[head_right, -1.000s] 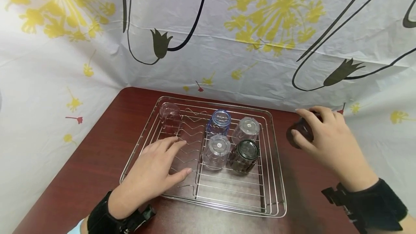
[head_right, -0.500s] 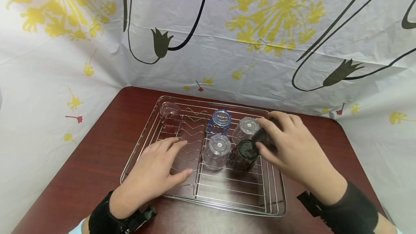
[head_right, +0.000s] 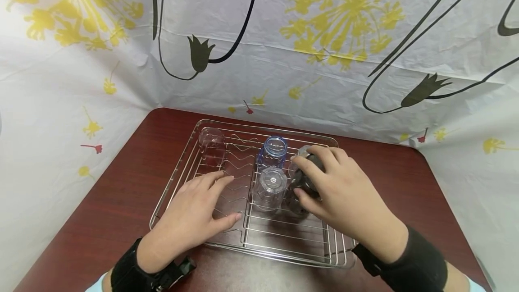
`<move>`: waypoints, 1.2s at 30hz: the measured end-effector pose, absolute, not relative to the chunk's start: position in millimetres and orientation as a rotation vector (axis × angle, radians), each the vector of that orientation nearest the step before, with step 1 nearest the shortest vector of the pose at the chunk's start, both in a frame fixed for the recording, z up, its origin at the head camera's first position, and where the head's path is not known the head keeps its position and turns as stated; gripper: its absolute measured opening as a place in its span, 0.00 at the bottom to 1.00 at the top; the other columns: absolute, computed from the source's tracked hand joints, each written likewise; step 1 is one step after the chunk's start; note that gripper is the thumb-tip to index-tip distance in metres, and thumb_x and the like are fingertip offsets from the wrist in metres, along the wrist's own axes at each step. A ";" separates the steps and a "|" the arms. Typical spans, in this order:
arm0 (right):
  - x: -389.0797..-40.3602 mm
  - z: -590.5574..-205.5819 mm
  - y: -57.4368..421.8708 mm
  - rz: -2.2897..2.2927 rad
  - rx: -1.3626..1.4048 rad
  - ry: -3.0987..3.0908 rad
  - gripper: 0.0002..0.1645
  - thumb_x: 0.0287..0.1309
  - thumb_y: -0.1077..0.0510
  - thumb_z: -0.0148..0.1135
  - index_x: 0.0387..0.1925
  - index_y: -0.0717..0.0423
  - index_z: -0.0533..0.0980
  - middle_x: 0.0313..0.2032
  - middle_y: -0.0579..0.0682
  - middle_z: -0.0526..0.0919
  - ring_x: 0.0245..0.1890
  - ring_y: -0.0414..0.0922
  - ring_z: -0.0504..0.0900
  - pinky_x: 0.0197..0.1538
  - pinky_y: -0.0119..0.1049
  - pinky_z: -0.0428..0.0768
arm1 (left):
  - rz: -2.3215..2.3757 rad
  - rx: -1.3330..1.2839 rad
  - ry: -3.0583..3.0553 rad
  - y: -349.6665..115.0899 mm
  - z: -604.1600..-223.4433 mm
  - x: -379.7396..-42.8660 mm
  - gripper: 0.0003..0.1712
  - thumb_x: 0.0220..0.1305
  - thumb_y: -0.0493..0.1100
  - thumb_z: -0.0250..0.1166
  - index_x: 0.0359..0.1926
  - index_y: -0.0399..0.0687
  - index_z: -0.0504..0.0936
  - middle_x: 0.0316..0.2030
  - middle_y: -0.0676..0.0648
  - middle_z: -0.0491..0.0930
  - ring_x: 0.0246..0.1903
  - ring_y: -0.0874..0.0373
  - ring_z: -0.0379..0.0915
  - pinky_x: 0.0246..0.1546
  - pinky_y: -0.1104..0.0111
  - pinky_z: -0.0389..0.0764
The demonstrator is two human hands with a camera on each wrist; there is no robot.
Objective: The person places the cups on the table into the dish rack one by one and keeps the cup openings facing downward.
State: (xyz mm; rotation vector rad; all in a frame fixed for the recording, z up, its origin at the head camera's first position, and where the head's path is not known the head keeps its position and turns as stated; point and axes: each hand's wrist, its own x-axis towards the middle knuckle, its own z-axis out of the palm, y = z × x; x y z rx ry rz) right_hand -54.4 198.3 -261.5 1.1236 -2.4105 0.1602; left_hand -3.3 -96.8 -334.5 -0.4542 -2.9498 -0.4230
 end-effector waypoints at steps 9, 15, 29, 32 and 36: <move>-48.7 -262.8 177.9 0.164 1.220 -2.401 0.34 0.71 0.33 0.39 0.59 0.50 0.77 0.56 0.58 0.76 0.50 0.56 0.76 0.51 0.53 0.77 | -0.457 -0.450 -2.977 -96.2 -335.4 -1.2 0.47 0.53 0.77 0.63 0.66 0.55 0.73 0.63 0.45 0.74 0.62 0.46 0.72 0.66 0.46 0.67; -43.4 -263.3 164.9 0.166 1.262 -2.424 0.32 0.70 0.34 0.43 0.60 0.48 0.77 0.55 0.56 0.76 0.51 0.56 0.77 0.53 0.53 0.78 | -0.462 -0.452 -2.971 -95.3 -335.8 0.1 0.49 0.52 0.79 0.62 0.67 0.56 0.73 0.63 0.46 0.74 0.62 0.46 0.72 0.67 0.45 0.64; -30.7 -267.8 138.7 0.151 1.354 -2.455 0.31 0.60 0.39 0.63 0.63 0.42 0.74 0.58 0.53 0.76 0.54 0.52 0.76 0.53 0.51 0.80 | -0.438 -0.488 -2.976 -93.6 -334.8 -0.7 0.49 0.51 0.77 0.64 0.68 0.58 0.71 0.63 0.47 0.74 0.62 0.45 0.71 0.68 0.42 0.63; -28.8 -267.5 133.7 0.159 1.364 -2.449 0.31 0.61 0.39 0.63 0.63 0.43 0.74 0.58 0.53 0.76 0.54 0.53 0.76 0.55 0.50 0.80 | -0.433 -0.495 -2.985 -93.3 -335.1 -1.1 0.50 0.49 0.77 0.64 0.68 0.59 0.71 0.63 0.48 0.74 0.63 0.45 0.71 0.68 0.41 0.63; -27.7 -267.7 127.4 0.177 1.392 -2.423 0.32 0.59 0.40 0.66 0.63 0.44 0.74 0.58 0.53 0.76 0.55 0.53 0.76 0.57 0.50 0.80 | -0.440 -0.495 -2.981 -92.5 -334.9 -1.1 0.51 0.47 0.79 0.65 0.68 0.60 0.71 0.63 0.48 0.74 0.63 0.45 0.71 0.67 0.41 0.63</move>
